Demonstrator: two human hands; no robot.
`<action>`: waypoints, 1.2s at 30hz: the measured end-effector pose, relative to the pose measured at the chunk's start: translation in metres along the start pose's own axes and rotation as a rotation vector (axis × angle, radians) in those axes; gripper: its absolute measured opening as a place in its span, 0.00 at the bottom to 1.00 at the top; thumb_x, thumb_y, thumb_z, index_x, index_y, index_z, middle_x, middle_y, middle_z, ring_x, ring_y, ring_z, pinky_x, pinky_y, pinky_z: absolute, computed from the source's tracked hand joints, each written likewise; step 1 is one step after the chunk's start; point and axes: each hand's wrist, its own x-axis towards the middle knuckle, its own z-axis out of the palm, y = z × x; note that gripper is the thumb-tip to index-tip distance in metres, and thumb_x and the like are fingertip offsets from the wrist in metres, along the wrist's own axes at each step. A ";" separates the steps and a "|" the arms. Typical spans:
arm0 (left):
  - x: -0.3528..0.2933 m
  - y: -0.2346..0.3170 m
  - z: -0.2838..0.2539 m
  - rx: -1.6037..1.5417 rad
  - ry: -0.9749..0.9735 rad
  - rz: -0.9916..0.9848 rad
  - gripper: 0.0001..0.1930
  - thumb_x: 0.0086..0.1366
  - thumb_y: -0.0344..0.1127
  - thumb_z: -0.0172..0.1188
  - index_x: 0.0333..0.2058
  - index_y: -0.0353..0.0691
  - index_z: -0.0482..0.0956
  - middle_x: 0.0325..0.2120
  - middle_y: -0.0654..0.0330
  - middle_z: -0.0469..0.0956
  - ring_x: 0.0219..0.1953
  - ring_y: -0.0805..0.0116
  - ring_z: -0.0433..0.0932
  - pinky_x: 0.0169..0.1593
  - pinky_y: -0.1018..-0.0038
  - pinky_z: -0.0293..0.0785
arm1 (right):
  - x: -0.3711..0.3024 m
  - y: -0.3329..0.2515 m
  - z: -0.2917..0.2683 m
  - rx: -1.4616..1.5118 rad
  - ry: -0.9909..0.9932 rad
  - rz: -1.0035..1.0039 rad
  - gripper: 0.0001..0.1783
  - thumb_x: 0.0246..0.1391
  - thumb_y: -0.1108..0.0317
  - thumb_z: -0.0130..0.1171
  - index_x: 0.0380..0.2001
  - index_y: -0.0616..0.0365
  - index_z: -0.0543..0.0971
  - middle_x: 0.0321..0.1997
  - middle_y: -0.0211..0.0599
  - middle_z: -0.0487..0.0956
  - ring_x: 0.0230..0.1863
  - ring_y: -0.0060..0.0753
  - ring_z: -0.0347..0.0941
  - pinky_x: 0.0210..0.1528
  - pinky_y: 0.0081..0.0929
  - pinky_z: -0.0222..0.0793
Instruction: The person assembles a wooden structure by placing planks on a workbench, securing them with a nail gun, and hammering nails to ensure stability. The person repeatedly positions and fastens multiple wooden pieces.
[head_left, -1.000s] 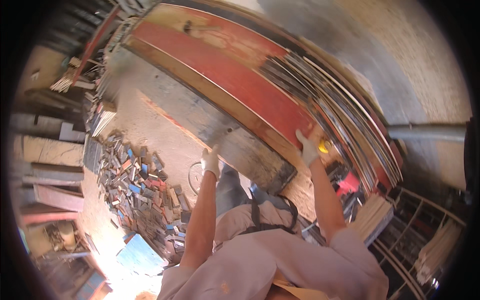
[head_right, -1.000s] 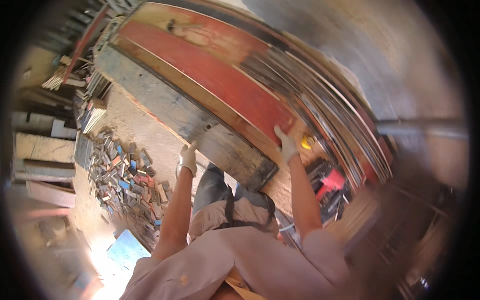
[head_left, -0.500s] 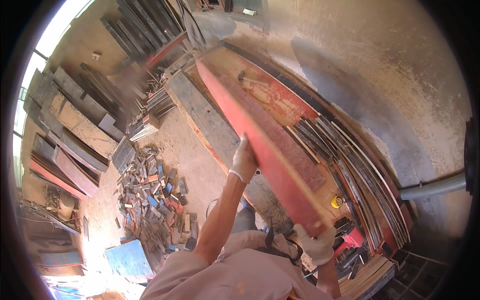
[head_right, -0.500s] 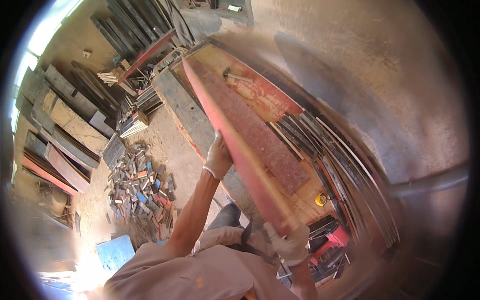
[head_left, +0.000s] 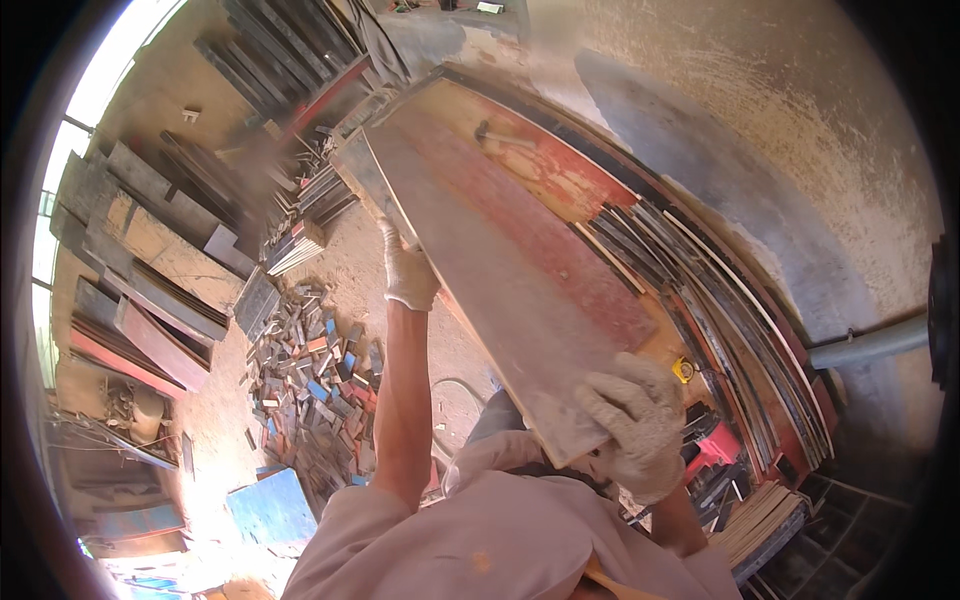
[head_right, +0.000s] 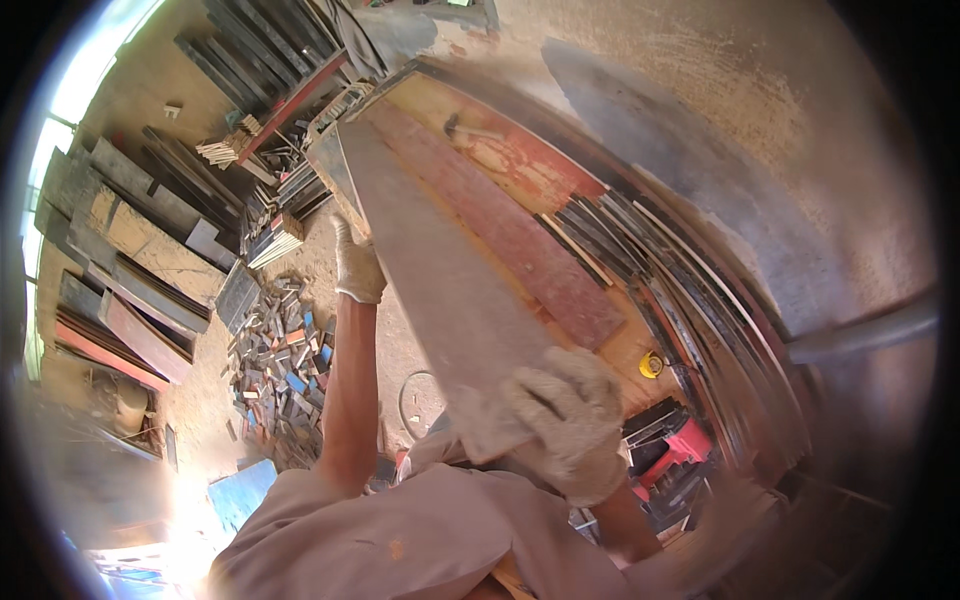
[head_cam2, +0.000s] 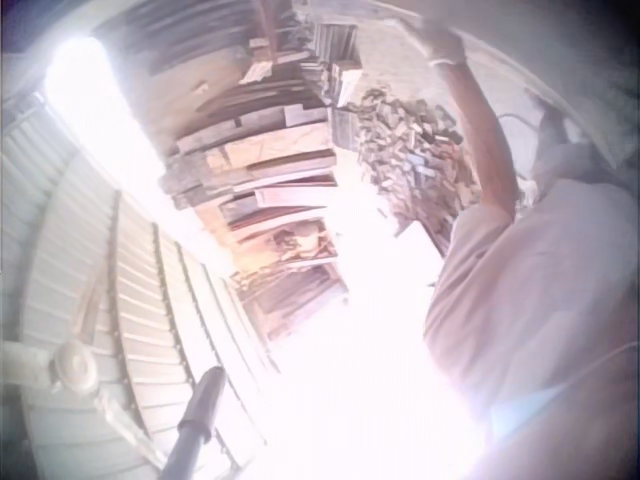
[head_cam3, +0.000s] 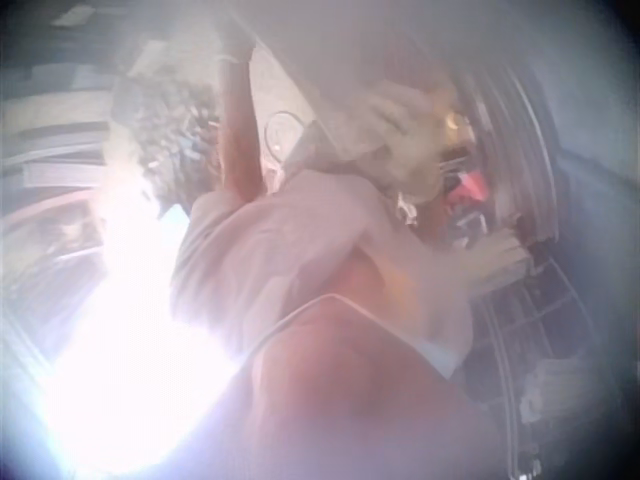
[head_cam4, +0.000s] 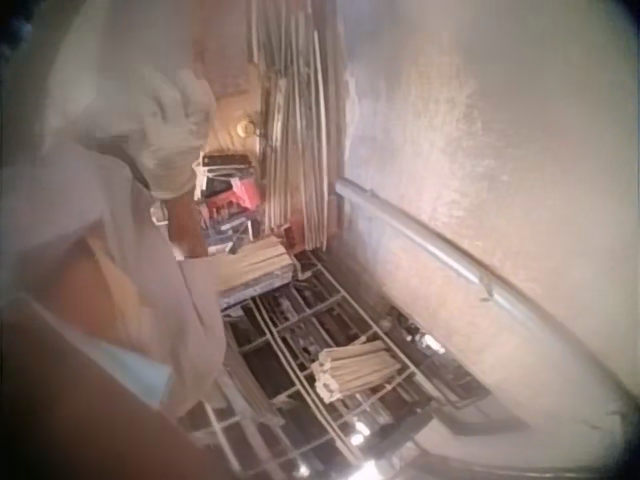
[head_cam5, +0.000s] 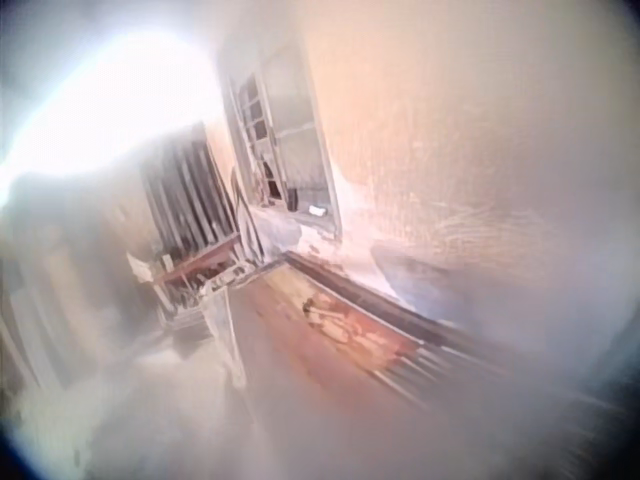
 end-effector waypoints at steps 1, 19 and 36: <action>0.006 0.001 -0.019 0.060 0.031 -0.052 0.41 0.72 0.75 0.50 0.64 0.46 0.79 0.56 0.52 0.82 0.61 0.54 0.79 0.68 0.56 0.75 | -0.014 0.006 0.007 -0.080 -0.070 0.096 0.41 0.36 0.68 0.71 0.61 0.53 0.81 0.59 0.39 0.82 0.63 0.52 0.74 0.64 0.47 0.72; -0.008 -0.206 -0.067 0.564 0.491 -0.336 0.37 0.67 0.60 0.69 0.64 0.38 0.77 0.48 0.55 0.78 0.50 0.60 0.77 0.49 0.58 0.83 | -0.247 0.211 0.168 0.499 0.074 1.994 0.38 0.63 0.30 0.60 0.62 0.48 0.77 0.45 0.44 0.86 0.34 0.46 0.84 0.37 0.51 0.80; 0.053 -0.152 -0.044 0.084 0.444 -0.140 0.09 0.71 0.27 0.68 0.46 0.29 0.85 0.40 0.51 0.87 0.38 0.59 0.88 0.42 0.65 0.87 | -0.230 0.020 0.125 1.044 0.471 1.444 0.09 0.74 0.64 0.60 0.41 0.58 0.80 0.33 0.31 0.83 0.22 0.22 0.74 0.25 0.22 0.69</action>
